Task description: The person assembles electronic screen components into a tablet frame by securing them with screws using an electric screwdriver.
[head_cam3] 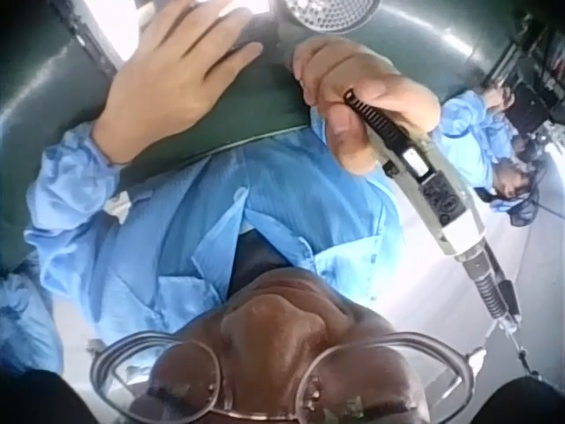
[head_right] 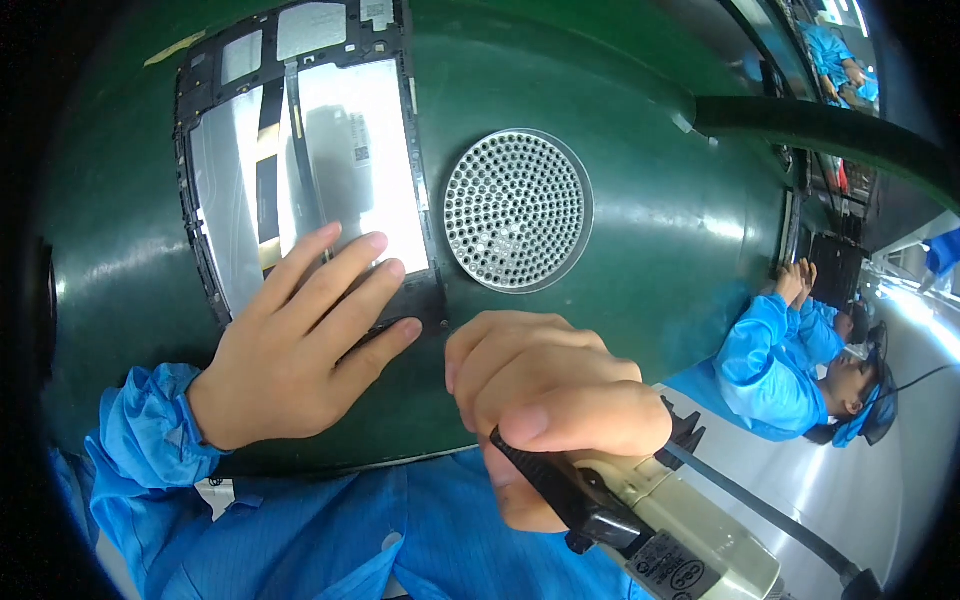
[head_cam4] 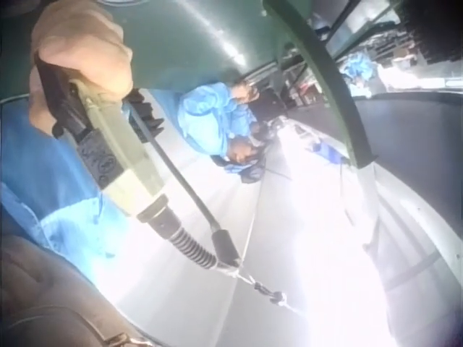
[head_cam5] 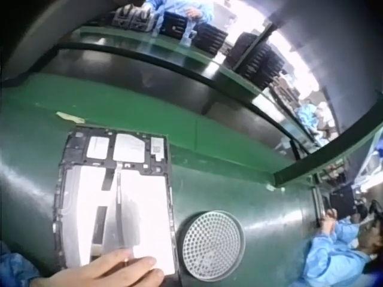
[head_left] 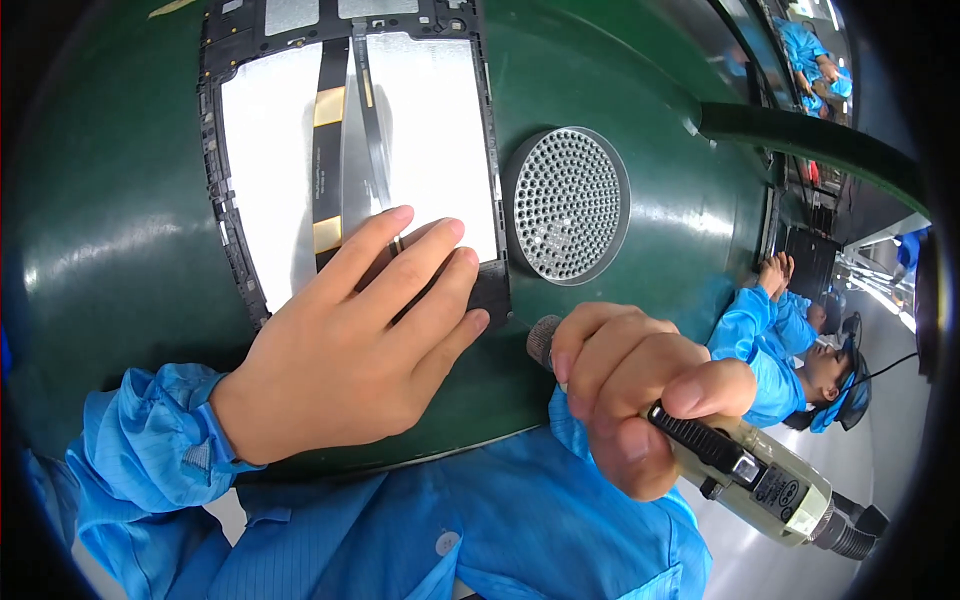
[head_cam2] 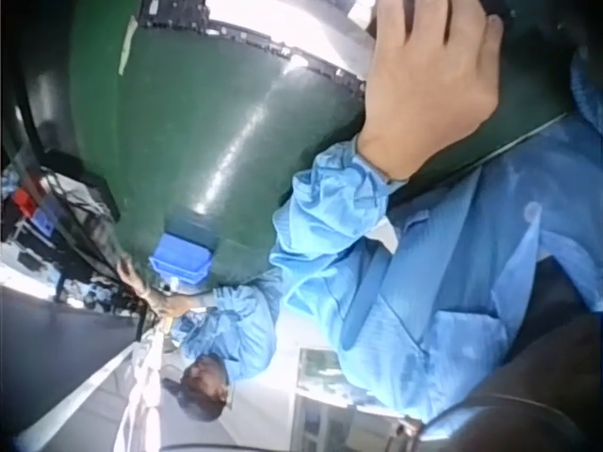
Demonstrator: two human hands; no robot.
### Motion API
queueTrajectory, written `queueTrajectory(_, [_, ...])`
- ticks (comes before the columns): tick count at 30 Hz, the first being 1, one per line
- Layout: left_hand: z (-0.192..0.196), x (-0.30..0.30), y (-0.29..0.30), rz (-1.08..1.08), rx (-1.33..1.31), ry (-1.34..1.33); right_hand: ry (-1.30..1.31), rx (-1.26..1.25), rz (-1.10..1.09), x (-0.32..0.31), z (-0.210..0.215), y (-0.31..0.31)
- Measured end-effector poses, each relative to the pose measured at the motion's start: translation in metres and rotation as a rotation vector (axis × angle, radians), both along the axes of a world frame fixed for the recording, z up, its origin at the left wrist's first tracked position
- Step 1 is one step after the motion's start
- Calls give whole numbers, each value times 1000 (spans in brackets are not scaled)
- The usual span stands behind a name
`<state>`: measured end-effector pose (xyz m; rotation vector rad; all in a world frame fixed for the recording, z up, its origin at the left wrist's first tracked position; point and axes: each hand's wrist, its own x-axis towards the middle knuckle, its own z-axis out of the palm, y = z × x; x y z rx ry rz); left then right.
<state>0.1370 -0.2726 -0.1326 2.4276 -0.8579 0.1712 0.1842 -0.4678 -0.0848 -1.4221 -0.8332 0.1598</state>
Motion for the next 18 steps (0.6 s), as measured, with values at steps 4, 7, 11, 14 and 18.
queueTrajectory(4, [-2,-2,2,-10,0,-19,16,5,4,-1,-2,2])
queueTrajectory(7, [-4,0,0,-12,5,-26,23,-4,2,2,-4,0])
queueTrajectory(11, [-5,2,0,-9,-3,-31,9,-20,4,3,-4,-1])
queueTrajectory(14, [-4,0,1,-7,0,-26,23,-7,-2,2,-4,1])
queueTrajectory(18, [-4,-2,1,-8,7,-26,37,0,-15,0,-4,2])
